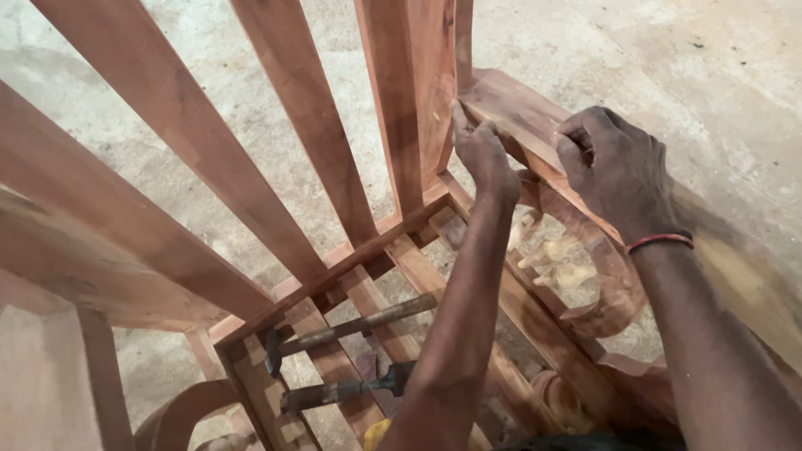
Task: The person refines joints on a wooden chair, using hands to fit and rub wooden components and a chisel to carve and detail the wood.
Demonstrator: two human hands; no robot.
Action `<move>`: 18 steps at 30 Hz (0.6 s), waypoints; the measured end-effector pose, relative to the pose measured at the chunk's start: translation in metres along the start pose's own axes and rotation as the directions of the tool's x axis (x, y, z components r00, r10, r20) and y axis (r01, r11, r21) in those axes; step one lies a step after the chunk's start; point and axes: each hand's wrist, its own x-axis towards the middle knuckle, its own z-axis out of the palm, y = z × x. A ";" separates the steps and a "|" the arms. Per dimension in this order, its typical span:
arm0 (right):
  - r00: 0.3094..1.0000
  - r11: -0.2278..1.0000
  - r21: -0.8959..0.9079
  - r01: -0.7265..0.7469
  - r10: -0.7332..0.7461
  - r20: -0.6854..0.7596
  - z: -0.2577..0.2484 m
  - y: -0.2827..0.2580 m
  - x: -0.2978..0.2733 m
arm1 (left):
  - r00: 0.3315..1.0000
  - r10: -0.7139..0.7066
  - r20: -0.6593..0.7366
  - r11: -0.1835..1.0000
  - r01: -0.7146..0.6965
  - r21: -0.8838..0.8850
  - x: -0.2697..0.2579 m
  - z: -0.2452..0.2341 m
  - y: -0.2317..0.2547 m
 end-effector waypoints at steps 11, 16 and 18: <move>0.999 1.000 0.024 0.008 -0.007 -0.037 -0.005 -0.007 -0.002 | 0.964 0.070 0.256 0.881 -0.180 0.437 -0.066 -0.047 0.067; 0.999 0.999 0.046 0.021 -0.019 -0.051 -0.005 -0.006 -0.002 | 0.917 0.153 0.369 0.868 -0.303 0.394 -0.038 -0.033 0.065; 0.997 0.999 0.037 0.034 -0.031 -0.073 -0.004 -0.004 -0.002 | 0.856 0.271 0.439 0.830 -0.439 0.344 -0.035 -0.027 0.059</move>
